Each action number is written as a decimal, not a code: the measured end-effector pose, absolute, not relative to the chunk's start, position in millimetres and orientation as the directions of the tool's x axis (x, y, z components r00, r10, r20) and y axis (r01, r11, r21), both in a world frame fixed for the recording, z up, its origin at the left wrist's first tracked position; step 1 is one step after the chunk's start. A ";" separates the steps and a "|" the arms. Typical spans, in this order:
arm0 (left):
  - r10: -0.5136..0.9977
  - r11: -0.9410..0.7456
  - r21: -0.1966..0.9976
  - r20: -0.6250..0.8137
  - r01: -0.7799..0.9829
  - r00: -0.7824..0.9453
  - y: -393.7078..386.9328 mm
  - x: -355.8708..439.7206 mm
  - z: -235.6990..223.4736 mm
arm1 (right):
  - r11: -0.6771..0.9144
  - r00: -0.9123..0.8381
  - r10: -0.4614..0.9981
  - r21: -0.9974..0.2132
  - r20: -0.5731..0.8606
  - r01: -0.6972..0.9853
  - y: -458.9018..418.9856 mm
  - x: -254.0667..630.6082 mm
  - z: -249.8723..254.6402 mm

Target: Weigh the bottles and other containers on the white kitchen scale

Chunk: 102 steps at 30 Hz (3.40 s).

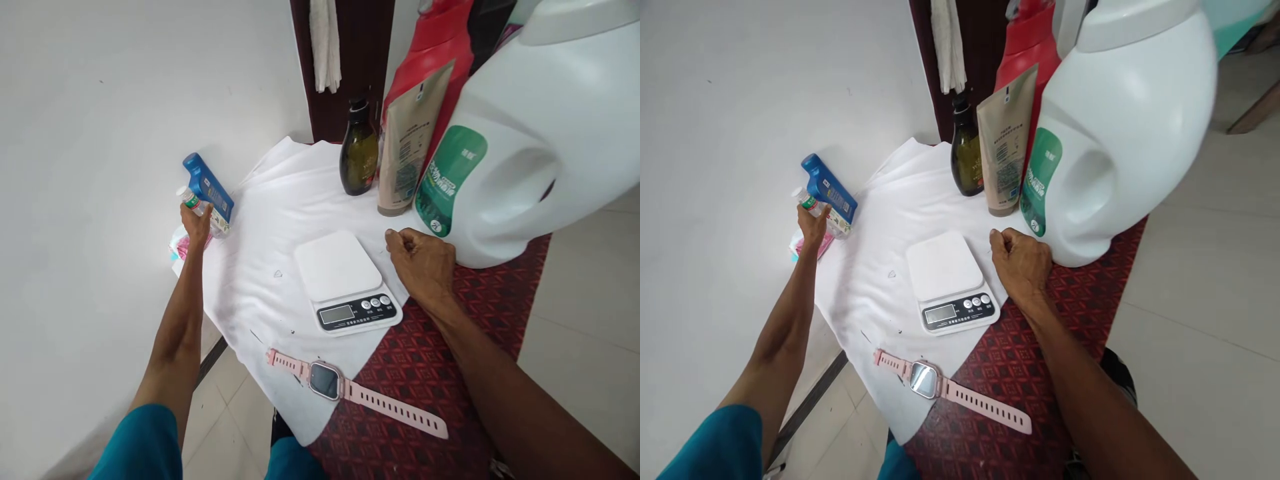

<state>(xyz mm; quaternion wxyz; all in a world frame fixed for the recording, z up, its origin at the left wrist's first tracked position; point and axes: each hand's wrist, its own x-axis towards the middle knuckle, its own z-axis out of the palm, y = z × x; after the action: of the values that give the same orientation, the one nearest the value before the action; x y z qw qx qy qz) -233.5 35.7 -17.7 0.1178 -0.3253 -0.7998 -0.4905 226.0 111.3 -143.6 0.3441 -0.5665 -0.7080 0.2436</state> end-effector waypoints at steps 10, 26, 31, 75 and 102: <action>0.458 0.225 0.666 0.572 0.712 -0.680 11.4 -185.9 -21.8 | 0.187 -0.093 0.981 -0.699 0.170 0.690 109.6 221.2 -133.4; 0.813 -0.375 0.655 0.572 0.657 -0.106 5.7 25.2 -11.6 | 0.219 -0.079 0.973 -0.754 0.217 0.619 105.4 222.6 -123.5; 0.816 -0.347 0.592 0.573 0.727 -0.077 7.8 35.0 -14.8 | 0.220 -0.086 0.973 -0.750 0.214 0.624 106.2 221.5 -123.2; 0.855 -0.134 0.672 0.450 0.728 -0.258 155.2 43.2 -43.0 | 0.240 -0.161 0.963 -0.961 0.218 0.135 -4.1 266.7 -121.7; 0.510 0.785 0.244 0.268 0.569 -0.818 -50.9 -261.2 -18.1 | 0.122 -0.155 0.986 -0.911 0.065 0.395 -9.7 268.9 -121.4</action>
<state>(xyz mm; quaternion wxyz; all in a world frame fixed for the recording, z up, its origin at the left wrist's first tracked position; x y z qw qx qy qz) -261.2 -50.9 -18.1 0.0943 -0.2870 -0.9400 -0.1588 268.9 -9.7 -121.4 0.3740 -0.5318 -0.6489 0.3951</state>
